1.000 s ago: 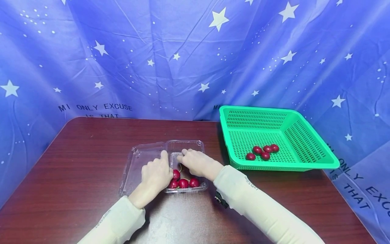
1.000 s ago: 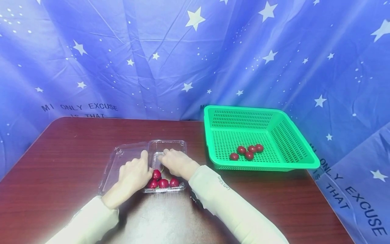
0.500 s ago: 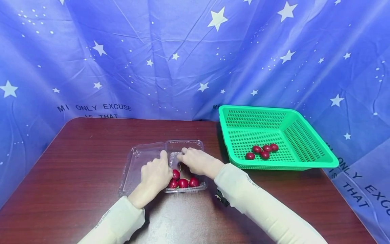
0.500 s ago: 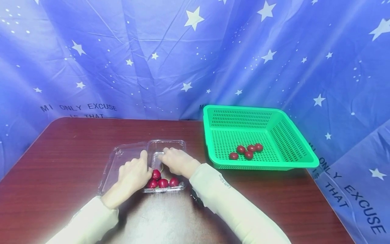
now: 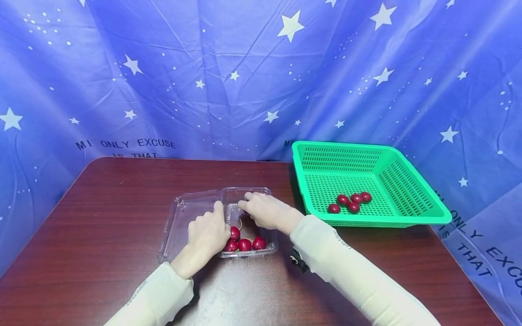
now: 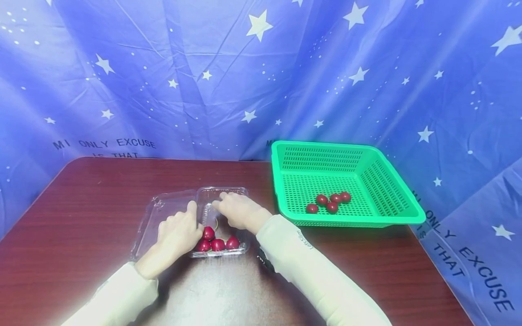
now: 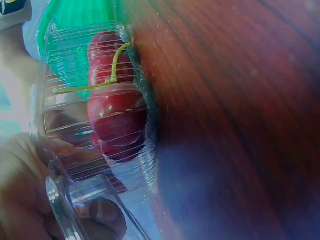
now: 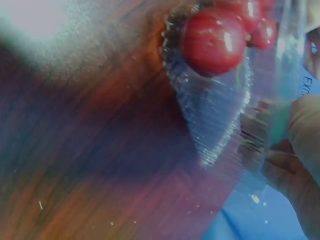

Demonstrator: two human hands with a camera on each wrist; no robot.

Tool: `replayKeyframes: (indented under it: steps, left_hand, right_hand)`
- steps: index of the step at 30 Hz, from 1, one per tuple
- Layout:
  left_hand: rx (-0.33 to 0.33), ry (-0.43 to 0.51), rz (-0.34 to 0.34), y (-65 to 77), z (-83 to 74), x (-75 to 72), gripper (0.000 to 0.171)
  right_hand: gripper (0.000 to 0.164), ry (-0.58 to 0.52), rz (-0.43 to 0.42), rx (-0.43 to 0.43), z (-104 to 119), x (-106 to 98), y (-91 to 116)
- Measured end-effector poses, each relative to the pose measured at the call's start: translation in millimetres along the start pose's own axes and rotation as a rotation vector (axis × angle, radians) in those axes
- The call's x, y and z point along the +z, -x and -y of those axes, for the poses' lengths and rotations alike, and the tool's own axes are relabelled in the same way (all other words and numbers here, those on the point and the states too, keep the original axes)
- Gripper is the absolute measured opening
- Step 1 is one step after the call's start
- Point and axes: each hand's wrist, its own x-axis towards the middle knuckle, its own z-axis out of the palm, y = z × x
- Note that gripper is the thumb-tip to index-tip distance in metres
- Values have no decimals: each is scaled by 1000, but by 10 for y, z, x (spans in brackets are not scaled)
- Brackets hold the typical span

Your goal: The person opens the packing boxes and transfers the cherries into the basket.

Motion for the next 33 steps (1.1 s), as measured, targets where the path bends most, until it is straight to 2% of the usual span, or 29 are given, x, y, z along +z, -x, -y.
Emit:
replayKeyframes:
  steps: [4,12,23,33]
  left_hand:
    - [-2,0,-3,1,0,-1,33]
    - [-1,-2,-8,7,-5,-6,32]
    - [-11,3,-4,-3,7,-10,32]
    - [-4,2,-2,4,9,-14,29]
  right_hand:
    - [23,-40,-29,7,-55,-72,15]
    - [34,-117,-42,38,-179,-215,70]
    - [28,-129,-124,64,-271,-376,93]
    - [32,-129,-146,110,-381,-515,165]
